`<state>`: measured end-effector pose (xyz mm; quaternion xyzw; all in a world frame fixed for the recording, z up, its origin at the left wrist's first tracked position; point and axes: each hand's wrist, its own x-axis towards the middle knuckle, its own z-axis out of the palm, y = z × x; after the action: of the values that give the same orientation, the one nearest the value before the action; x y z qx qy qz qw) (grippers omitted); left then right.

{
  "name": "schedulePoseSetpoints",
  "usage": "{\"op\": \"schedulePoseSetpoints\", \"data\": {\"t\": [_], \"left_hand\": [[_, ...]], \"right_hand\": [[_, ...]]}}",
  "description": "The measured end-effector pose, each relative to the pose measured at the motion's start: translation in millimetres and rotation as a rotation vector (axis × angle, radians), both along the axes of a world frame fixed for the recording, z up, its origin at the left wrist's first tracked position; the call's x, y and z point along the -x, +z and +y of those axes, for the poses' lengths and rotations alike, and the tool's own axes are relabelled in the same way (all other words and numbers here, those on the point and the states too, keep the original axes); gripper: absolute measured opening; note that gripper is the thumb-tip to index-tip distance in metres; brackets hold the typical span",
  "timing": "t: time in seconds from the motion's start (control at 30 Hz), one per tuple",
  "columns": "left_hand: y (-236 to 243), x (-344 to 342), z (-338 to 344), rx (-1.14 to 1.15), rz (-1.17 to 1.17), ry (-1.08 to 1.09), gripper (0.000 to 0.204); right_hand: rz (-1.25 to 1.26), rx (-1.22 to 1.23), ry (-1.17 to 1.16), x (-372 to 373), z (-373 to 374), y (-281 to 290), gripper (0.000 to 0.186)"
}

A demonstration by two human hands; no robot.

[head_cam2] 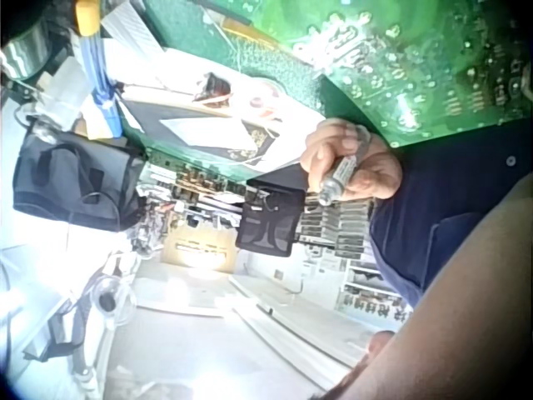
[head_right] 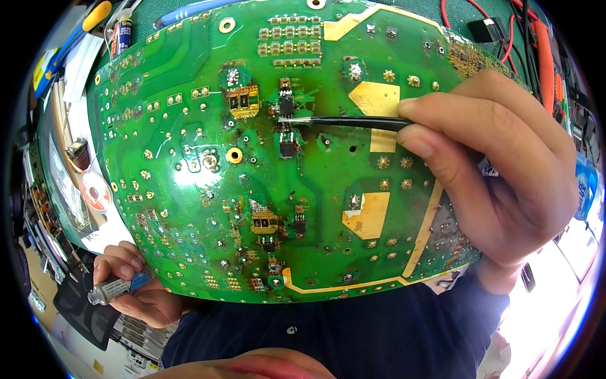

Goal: The person solders components onto a green circuit board by applying flux from a syringe and using a soldering iron to secure pins and small parts.

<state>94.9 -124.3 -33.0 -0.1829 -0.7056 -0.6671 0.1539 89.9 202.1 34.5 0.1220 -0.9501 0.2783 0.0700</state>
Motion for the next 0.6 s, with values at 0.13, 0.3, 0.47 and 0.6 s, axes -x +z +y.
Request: {"op": "schedulePoseSetpoints", "data": {"t": [0.13, 0.3, 0.47, 0.6], "left_hand": [[0.5, -0.4, 0.2, -0.001, -0.004, 0.003, 0.045], [-0.8, -0.7, -1.3, 0.001, -0.003, 0.015, 0.045], [-0.4, -0.2, 1.8, -0.016, 0.000, 0.018, 0.046], [-0.4, -0.3, 0.6, -0.015, 0.003, 0.019, 0.046]], "right_hand": [[0.000, -0.001, 0.004, 0.2, 0.7, 0.7, 0.016], [0.004, -0.001, 0.003, -0.4, -1.4, 0.0, 0.016], [0.010, -0.005, 0.005, -1.2, 0.2, 0.1, 0.016], [0.004, -0.007, 0.011, -1.2, 0.0, 1.5, 0.015]]}}
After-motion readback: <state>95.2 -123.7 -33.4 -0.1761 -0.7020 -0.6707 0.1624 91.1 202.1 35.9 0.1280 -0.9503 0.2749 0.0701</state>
